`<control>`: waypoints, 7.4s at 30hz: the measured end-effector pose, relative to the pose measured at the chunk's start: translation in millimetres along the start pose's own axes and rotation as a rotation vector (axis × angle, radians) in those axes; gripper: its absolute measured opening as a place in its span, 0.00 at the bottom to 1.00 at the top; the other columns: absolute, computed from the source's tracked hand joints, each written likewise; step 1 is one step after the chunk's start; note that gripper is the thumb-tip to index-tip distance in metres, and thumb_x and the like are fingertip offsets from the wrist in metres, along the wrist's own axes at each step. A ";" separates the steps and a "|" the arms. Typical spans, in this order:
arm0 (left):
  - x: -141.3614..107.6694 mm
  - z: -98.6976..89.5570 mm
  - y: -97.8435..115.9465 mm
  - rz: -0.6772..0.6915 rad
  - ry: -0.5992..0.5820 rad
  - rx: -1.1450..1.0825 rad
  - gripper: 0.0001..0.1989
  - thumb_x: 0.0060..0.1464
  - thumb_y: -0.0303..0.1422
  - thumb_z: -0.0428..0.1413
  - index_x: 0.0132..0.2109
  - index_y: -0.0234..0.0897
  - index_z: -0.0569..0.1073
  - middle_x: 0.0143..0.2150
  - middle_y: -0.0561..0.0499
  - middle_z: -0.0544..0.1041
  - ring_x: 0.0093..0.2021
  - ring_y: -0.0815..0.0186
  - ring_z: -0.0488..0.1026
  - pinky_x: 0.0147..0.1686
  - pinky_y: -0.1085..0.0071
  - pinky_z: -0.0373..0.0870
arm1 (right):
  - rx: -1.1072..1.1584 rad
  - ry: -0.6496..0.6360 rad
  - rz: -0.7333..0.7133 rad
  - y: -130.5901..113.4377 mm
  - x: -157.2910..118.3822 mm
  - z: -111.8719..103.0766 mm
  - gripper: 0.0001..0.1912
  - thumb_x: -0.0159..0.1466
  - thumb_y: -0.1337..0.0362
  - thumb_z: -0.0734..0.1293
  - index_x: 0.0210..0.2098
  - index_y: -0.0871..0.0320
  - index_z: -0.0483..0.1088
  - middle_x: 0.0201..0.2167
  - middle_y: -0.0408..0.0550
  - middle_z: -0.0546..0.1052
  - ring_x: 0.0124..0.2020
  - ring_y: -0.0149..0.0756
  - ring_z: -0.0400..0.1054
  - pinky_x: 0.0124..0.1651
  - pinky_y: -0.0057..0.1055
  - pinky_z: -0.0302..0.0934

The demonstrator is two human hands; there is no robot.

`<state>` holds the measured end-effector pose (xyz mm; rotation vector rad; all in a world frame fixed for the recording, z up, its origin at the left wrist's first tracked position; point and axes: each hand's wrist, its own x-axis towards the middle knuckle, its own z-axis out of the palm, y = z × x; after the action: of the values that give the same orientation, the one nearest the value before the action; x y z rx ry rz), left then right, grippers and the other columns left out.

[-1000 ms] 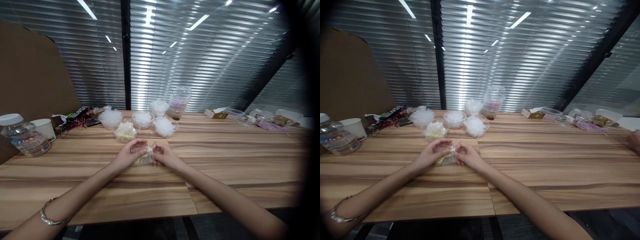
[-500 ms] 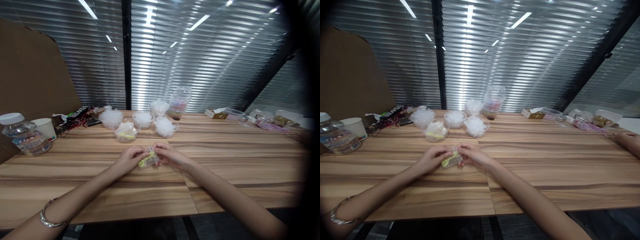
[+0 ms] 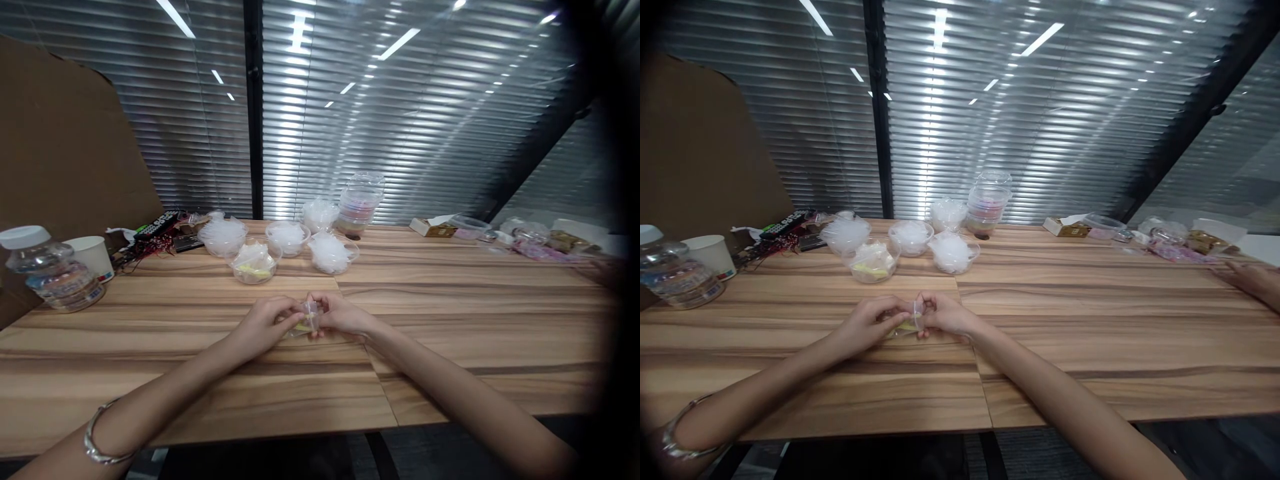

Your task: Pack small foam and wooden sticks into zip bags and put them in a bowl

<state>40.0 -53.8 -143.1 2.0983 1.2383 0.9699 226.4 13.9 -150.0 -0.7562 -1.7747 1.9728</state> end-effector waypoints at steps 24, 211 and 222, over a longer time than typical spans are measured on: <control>6.0 -0.5 -15.1 -0.342 0.071 -0.643 0.14 0.49 0.34 0.59 0.42 0.29 0.76 0.40 0.43 0.77 0.41 0.61 0.71 0.44 0.68 0.65 | -0.644 0.368 -0.598 0.4 0.0 -2.9 0.09 0.64 0.63 0.61 0.44 0.55 0.64 0.40 0.48 0.69 0.38 0.34 0.65 0.42 0.33 0.63; 8.2 -12.4 -0.5 -0.272 0.150 -0.316 0.10 0.50 0.37 0.55 0.32 0.32 0.70 0.29 0.51 0.71 0.30 0.68 0.67 0.30 0.75 0.63 | -0.285 0.139 -0.272 3.4 2.2 9.6 0.15 0.57 0.54 0.67 0.37 0.60 0.71 0.33 0.47 0.73 0.32 0.31 0.65 0.36 0.28 0.60; 8.7 -14.9 -3.2 -0.324 0.286 -0.344 0.06 0.49 0.33 0.53 0.31 0.34 0.68 0.28 0.54 0.68 0.30 0.69 0.65 0.32 0.76 0.62 | -0.221 0.285 -0.258 6.9 7.1 0.9 0.15 0.57 0.54 0.67 0.29 0.61 0.67 0.23 0.42 0.68 0.23 0.27 0.59 0.28 0.26 0.54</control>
<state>29.5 -43.6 -133.5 1.4798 1.3800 1.2556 220.8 16.6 -157.7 -0.7877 -1.8277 1.4433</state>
